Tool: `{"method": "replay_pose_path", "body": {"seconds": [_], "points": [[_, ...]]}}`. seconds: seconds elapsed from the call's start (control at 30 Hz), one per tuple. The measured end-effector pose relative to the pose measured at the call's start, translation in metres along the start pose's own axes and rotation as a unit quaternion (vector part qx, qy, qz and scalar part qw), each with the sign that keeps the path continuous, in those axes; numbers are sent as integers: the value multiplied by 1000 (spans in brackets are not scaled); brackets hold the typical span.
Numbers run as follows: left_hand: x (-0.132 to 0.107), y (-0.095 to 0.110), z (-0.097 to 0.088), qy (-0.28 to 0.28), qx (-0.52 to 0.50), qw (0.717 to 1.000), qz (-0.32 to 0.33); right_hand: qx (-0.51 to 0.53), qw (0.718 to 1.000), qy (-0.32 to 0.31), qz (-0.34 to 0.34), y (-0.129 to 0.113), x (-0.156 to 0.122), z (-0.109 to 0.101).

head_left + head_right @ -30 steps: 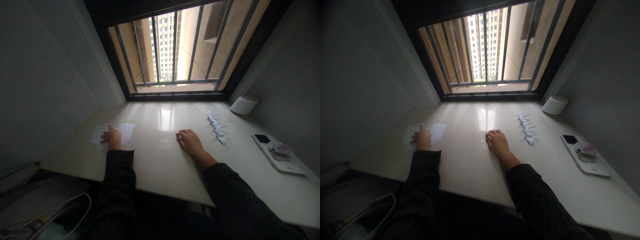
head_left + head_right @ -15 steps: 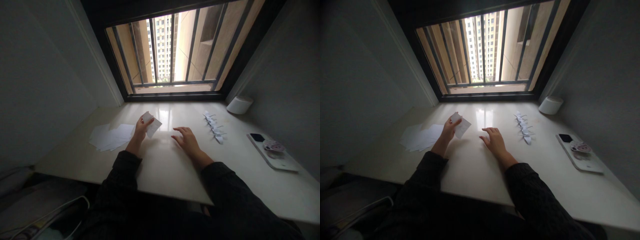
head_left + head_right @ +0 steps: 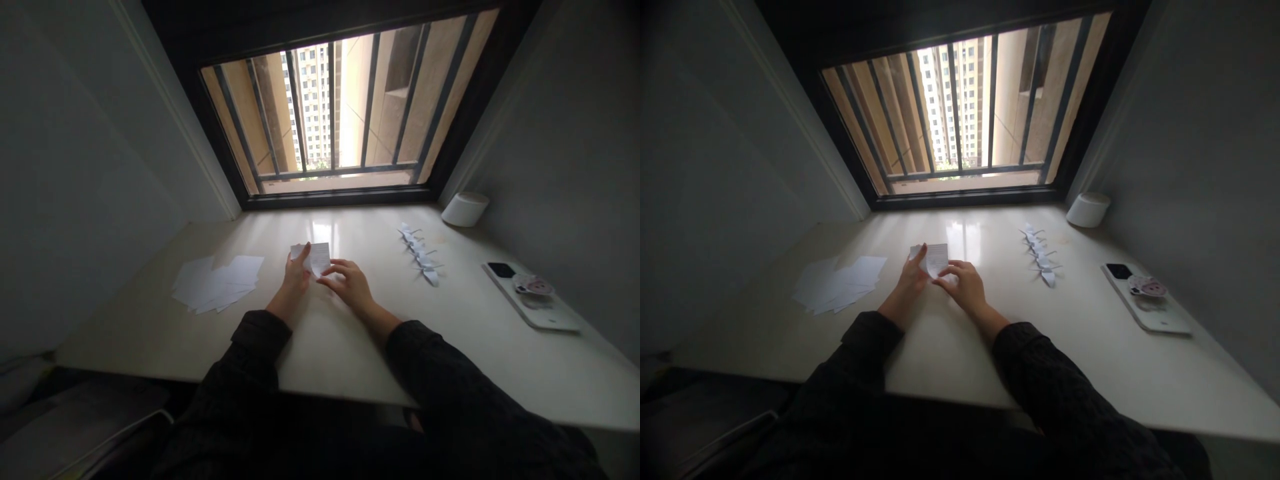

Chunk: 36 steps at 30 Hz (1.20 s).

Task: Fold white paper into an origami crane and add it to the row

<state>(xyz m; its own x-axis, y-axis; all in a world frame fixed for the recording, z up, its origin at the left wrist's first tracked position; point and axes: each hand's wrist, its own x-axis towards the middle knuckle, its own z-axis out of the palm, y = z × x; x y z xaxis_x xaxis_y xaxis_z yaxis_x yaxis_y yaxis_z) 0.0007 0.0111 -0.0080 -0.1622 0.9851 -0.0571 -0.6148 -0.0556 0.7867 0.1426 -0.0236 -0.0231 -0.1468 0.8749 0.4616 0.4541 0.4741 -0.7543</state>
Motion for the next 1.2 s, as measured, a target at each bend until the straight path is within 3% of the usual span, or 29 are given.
{"method": "replay_pose_path", "body": {"seconds": [0.27, 0.4, 0.57, 0.77, 0.93, 1.07, 1.2], "points": [[-3, -2, -3, -21, -26, 999, -41, 142, 987, 24, 68, 14, 8, -17], [-7, -2, -2, -26, 26, 998, -44, 227, 965, 11, 127, 21, 11, -25], [-11, 1, 3, 10, 96, 995, -18, 314, 938, 17, 145, 26, 15, -32], [-15, 0, 9, 45, 107, 993, 11, 347, 926, 23, 149, 24, 13, -23], [-19, -3, 12, 57, 136, 987, 56, 350, 917, 67, 177, 16, 7, -15], [-20, -2, 11, 34, 186, 980, 70, 344, 915, 98, 187, 15, 8, -18], [-16, -2, 7, -25, 241, 967, 81, 313, 928, 103, 172, 19, 11, -22]]}}
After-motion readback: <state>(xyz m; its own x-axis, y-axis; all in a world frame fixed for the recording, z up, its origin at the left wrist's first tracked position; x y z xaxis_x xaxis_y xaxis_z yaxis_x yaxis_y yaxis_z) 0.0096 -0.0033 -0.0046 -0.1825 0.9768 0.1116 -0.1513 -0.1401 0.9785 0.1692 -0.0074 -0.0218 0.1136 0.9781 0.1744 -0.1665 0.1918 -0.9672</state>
